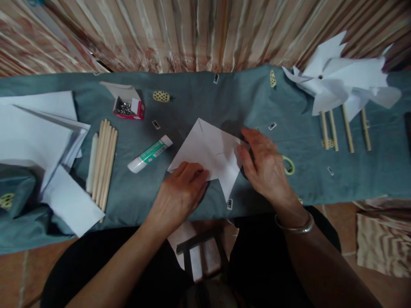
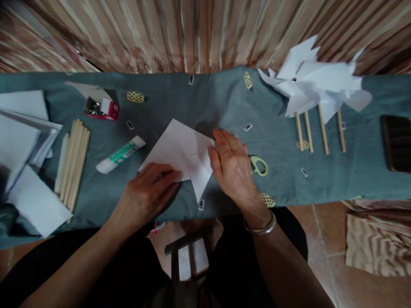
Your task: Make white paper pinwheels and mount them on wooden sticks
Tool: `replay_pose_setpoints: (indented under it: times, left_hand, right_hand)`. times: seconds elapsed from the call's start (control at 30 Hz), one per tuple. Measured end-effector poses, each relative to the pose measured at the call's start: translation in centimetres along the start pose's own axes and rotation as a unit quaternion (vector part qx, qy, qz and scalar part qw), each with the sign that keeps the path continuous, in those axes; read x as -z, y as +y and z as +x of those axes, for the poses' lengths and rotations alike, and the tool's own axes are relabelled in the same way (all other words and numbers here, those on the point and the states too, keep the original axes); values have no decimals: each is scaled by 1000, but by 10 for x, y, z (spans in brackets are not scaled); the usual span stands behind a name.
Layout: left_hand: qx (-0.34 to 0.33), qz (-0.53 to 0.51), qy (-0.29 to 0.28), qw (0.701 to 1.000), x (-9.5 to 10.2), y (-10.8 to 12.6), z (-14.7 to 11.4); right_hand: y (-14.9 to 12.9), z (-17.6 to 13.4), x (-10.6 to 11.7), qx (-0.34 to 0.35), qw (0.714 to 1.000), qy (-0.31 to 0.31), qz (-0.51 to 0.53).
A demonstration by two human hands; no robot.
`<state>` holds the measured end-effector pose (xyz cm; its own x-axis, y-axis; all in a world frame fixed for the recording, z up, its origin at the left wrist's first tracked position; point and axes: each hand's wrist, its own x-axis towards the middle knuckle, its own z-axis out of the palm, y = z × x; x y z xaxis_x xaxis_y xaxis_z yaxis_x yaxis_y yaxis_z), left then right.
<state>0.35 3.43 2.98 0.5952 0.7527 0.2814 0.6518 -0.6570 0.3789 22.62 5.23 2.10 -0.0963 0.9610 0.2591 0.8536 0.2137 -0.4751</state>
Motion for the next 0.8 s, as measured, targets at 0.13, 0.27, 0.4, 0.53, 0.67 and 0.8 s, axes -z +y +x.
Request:
replay_pose_setpoints:
  times: [0.13,0.27,0.4,0.53,0.67,0.8]
  left_hand:
    - [-4,13,25,1000,6,-12,0]
    - [10,9,23,1000,10,-21,-1]
    - [9,-12,21,1000,11,-17,0]
    - [-18,6,36,999,4,-1,2]
    - [-46,39,5,998,-6,13,7]
    - [-49,59,0,997,-10,20,11]
  right_hand:
    - [2,-3,8,-15,1000,4,20]
    - [1,-7,12,-43,998,0,35]
    - [-1,-9,15,-58,998,-19,34]
    - [-2,-10,17,-87,995,-47,33]
    - [-2,-12,20,-131,988,-59,65]
    - [1,-18,26,-152,981,-63,103]
